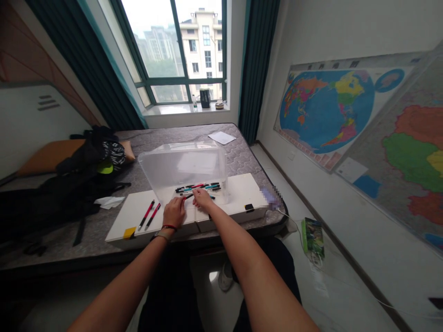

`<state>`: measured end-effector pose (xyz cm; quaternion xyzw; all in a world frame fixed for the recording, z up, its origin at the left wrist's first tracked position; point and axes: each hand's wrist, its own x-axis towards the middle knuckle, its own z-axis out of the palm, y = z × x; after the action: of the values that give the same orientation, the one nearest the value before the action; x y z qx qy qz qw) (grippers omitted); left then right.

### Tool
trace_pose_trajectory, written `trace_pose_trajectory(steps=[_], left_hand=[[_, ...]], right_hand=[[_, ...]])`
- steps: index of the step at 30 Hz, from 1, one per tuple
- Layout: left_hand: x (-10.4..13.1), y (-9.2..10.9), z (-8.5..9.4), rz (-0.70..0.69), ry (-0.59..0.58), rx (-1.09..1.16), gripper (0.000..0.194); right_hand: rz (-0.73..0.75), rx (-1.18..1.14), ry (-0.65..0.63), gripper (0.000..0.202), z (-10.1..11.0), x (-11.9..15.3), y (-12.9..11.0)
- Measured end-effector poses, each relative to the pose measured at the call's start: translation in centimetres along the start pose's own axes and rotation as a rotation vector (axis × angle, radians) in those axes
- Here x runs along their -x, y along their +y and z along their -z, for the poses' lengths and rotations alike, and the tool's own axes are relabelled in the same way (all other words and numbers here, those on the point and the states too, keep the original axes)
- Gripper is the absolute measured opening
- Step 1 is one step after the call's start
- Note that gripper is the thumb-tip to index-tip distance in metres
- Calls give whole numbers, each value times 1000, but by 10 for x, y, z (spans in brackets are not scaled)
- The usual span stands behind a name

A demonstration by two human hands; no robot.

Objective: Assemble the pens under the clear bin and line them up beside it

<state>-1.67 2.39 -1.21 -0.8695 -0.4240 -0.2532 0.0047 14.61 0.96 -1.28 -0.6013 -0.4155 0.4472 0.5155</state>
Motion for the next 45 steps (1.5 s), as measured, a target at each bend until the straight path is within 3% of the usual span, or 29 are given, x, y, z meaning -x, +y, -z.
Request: trace_pose_trajectory(steps=[15, 23, 36, 45], left_hand=[[2, 2, 4, 5, 64, 82, 27], [0, -2, -4, -23, 86, 33, 36], [3, 2, 3, -21, 129, 19, 24], [1, 2, -1, -37, 125, 46, 31]], right_hand=[[-4, 36, -26, 41, 1, 4, -7], [-4, -13, -19, 40, 4, 1, -2], [-6, -5, -53, 36, 5, 2, -2], [-23, -48, -16, 38, 5, 4, -5]])
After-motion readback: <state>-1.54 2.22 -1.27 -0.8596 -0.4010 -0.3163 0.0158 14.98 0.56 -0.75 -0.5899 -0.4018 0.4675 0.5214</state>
